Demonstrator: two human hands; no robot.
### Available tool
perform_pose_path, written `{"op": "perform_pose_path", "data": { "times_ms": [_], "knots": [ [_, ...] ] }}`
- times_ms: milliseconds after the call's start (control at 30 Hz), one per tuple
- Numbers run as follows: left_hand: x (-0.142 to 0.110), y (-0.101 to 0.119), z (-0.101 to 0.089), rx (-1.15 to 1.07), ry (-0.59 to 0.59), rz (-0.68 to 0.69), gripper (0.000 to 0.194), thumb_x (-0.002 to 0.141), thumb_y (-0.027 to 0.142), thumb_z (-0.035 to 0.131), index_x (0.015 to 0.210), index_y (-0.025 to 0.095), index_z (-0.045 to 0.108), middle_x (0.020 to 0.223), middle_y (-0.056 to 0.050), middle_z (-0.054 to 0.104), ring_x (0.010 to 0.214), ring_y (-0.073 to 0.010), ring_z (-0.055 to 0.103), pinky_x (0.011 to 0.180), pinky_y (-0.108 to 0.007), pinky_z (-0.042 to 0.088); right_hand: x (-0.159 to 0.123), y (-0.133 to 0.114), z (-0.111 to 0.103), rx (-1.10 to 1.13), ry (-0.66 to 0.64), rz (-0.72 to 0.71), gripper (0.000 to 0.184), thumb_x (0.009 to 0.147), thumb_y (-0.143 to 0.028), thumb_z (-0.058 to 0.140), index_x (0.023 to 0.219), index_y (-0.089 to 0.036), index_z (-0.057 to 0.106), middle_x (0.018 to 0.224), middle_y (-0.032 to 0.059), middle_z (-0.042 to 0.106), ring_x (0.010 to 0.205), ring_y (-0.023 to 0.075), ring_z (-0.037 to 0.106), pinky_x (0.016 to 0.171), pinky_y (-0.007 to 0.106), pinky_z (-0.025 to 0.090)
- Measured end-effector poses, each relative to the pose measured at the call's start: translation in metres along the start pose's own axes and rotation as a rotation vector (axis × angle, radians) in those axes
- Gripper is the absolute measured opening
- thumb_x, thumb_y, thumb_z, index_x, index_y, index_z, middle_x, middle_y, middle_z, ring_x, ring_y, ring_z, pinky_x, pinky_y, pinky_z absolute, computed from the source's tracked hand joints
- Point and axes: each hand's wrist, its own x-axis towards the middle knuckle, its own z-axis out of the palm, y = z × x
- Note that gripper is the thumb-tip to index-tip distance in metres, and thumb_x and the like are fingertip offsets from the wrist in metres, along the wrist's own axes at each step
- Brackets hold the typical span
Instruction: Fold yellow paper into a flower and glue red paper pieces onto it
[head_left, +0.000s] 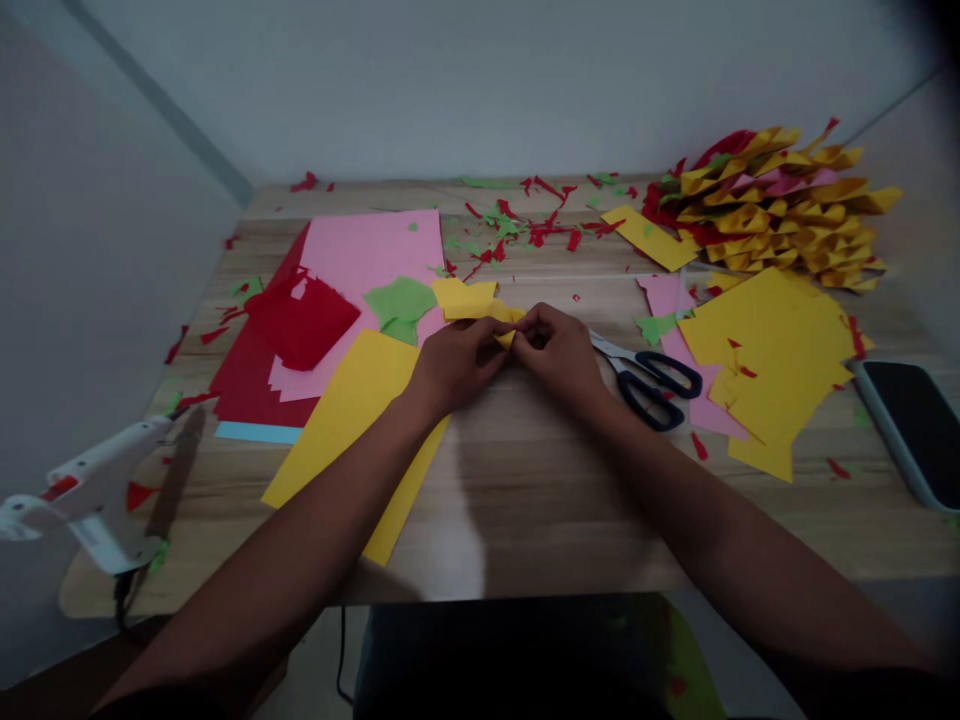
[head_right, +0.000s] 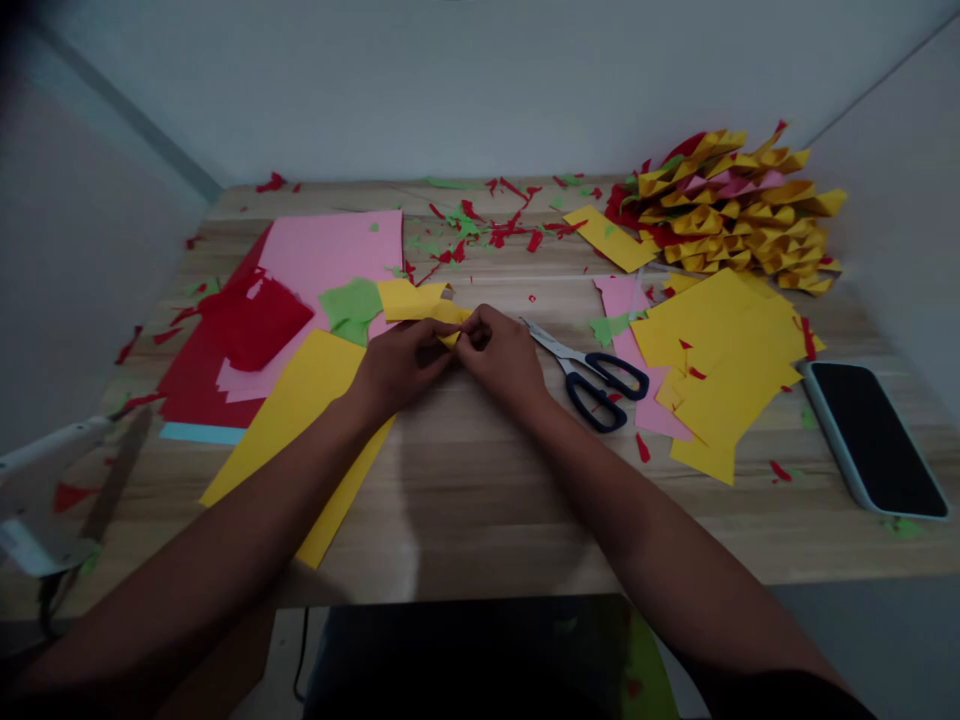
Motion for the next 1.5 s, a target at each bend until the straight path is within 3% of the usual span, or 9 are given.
{"op": "perform_pose_path", "data": {
  "times_ms": [367,600,1033,1300,1500],
  "knots": [
    [0.0018,-0.0031,0.0004,-0.005,0.045,-0.084,0.027,0.088,0.034,0.065,0.114,0.024,0.067,0.113,-0.004,0.076,0.104,-0.0227,0.071,0.088,-0.036,0.056,-0.0019,-0.0007,-0.0017,-0.066,-0.005,-0.008,0.013,0.080,-0.031,0.065,0.079,-0.022,0.057,0.075,0.0000,0.067,0.064,0.0141,0.060,0.062,0.028,0.044],
    [0.0010,-0.0022,0.0008,0.045,0.046,-0.074,0.027,0.088,0.029,0.064,0.115,0.026,0.068,0.114,-0.003,0.076,0.107,-0.0210,0.070,0.090,-0.032,0.055,-0.0033,-0.0049,-0.0011,-0.194,-0.032,-0.003,0.005,0.081,-0.025,0.063,0.080,-0.020,0.065,0.072,0.0004,0.070,0.065,0.0153,0.064,0.064,0.027,0.046],
    [0.0012,-0.0002,-0.0001,-0.002,0.033,-0.141,0.029,0.087,0.032,0.064,0.115,0.025,0.068,0.102,-0.003,0.079,0.091,-0.0222,0.075,0.077,-0.031,0.055,-0.0028,-0.0049,-0.0017,-0.249,0.006,-0.018,0.001,0.078,-0.021,0.065,0.078,-0.020,0.065,0.070,0.0006,0.071,0.064,0.0155,0.064,0.064,0.027,0.044],
    [0.0012,-0.0011,0.0008,-0.040,0.033,-0.131,0.026,0.087,0.033,0.065,0.111,0.025,0.069,0.101,-0.003,0.079,0.091,-0.0219,0.075,0.078,-0.031,0.056,-0.0037,-0.0057,-0.0023,-0.244,0.009,-0.027,0.009,0.082,-0.028,0.063,0.077,-0.020,0.062,0.067,-0.0004,0.069,0.060,0.0143,0.062,0.062,0.027,0.042],
    [0.0005,-0.0008,0.0005,-0.048,0.016,-0.106,0.026,0.087,0.031,0.065,0.113,0.026,0.069,0.104,-0.002,0.079,0.090,-0.0199,0.075,0.079,-0.030,0.056,-0.0035,-0.0055,-0.0021,-0.353,0.032,-0.038,0.003,0.080,-0.024,0.063,0.081,-0.021,0.064,0.067,0.0000,0.069,0.061,0.0159,0.062,0.063,0.028,0.043]
  ]
}}
